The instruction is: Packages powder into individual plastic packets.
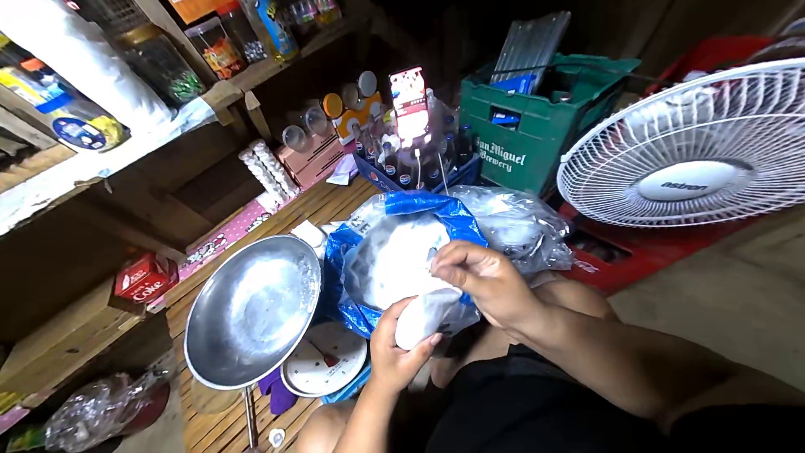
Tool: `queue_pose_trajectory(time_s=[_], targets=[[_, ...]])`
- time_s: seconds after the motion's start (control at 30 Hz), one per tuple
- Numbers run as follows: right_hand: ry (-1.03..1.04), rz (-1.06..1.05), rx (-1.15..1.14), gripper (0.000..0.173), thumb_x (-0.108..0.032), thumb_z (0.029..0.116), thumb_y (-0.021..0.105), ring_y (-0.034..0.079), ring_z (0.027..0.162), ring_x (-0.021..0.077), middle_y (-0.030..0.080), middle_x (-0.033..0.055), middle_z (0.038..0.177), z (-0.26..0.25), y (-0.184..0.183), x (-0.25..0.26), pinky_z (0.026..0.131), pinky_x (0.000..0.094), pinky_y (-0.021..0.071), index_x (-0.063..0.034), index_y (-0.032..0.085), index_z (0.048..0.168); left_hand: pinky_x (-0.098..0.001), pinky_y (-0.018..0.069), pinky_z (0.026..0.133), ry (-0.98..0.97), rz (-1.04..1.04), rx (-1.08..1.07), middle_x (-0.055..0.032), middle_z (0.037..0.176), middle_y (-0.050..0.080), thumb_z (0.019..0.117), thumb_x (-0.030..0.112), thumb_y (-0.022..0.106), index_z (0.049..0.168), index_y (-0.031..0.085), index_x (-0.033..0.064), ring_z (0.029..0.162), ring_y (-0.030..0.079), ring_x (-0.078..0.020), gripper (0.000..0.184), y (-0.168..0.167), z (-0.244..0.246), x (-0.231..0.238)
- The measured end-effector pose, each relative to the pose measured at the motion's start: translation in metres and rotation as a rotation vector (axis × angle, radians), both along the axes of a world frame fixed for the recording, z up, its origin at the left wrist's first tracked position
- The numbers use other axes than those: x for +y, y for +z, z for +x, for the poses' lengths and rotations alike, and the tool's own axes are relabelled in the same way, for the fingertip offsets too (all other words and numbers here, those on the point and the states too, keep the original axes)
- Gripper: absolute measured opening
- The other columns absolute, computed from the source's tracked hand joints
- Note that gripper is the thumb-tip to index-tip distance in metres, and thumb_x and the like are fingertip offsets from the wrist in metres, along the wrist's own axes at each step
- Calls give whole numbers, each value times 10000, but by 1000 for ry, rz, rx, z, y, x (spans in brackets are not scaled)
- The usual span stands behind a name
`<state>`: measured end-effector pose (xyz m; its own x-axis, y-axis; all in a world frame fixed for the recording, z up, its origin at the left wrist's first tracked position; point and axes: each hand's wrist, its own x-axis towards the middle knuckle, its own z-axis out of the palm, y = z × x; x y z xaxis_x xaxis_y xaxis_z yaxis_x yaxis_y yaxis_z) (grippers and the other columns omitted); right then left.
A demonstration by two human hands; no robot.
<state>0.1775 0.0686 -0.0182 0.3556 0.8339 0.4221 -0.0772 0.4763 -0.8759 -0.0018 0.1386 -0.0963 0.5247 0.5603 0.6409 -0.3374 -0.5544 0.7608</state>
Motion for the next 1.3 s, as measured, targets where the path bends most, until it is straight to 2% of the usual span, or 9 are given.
queue_pose_trajectory(time_s=[0.23, 0.3, 0.4, 0.47, 0.53, 0.67, 0.87, 1.0, 1.3], targets=[[-241, -141, -547, 222, -219, 1014, 601, 611, 1111, 166, 691, 39, 1107, 36, -21, 34, 996, 401, 488, -100, 786, 1043, -245, 614, 781, 31, -331, -40, 19, 1045, 731, 897, 209, 781, 1285, 537, -37, 875, 708, -42, 520, 8, 0, -1], [-295, -104, -744, 197, -154, 965, 661, 670, 957, 180, 715, 62, 996, 40, -29, 40, 906, 407, 552, -93, 769, 1119, -240, 612, 720, 40, -401, -61, 17, 1009, 735, 897, 214, 781, 1270, 541, -19, 816, 706, -48, 501, 8, 0, 0], [-265, -129, -972, 163, -259, 898, 750, 670, 835, 225, 710, 43, 805, 40, -35, 44, 841, 498, 516, -100, 780, 889, -227, 590, 641, 65, -474, -72, 14, 938, 734, 899, 231, 772, 1255, 540, -6, 731, 687, -48, 487, 9, -1, 1], [-201, -167, -1043, 192, -283, 911, 738, 649, 966, 267, 706, 64, 923, 38, -36, 44, 894, 506, 508, -116, 787, 827, -222, 578, 610, 85, -516, -70, -8, 931, 733, 893, 272, 785, 1264, 530, -26, 701, 676, -55, 540, 9, -3, 2], [-155, -170, -971, 123, -139, 945, 698, 659, 1050, 262, 699, 107, 1095, 35, -33, 43, 946, 461, 549, -93, 796, 1004, -221, 580, 602, 105, -545, -66, -9, 932, 733, 895, 293, 779, 1262, 523, -22, 689, 678, -55, 547, 10, -3, 3], [-130, -218, -618, 225, -159, 1038, 543, 689, 784, 95, 725, 28, 888, 27, -24, 43, 750, 310, 592, -77, 729, 1134, -221, 571, 581, 105, -576, -65, -23, 910, 733, 903, 288, 769, 1264, 514, -26, 664, 671, -62, 542, 13, -4, 3], [333, -372, -40, 413, -281, 996, 623, 643, 1068, 97, 689, 49, 1182, 6, -6, 41, 977, 316, 526, -62, 621, 1346, -212, 556, 570, 78, -599, -74, -38, 909, 730, 899, 295, 783, 1243, 531, -22, 653, 656, -59, 531, 14, -3, 3], [328, -412, 115, 294, -120, 1001, 641, 680, 964, 73, 726, 42, 1052, -14, -3, 41, 927, 269, 552, -22, 654, 1278, -217, 565, 588, 55, -609, -96, -44, 912, 730, 890, 288, 791, 1248, 538, -28, 664, 661, -61, 541, 12, -2, 3], [219, -337, 190, 322, -221, 1089, 477, 670, 1039, 106, 724, 43, 1139, -17, -2, 44, 961, 306, 537, -51, 722, 1209, -204, 547, 562, 19, -596, -77, -74, 932, 734, 929, 280, 753, 1275, 496, -58, 637, 649, -60, 548, 13, -4, 2]])
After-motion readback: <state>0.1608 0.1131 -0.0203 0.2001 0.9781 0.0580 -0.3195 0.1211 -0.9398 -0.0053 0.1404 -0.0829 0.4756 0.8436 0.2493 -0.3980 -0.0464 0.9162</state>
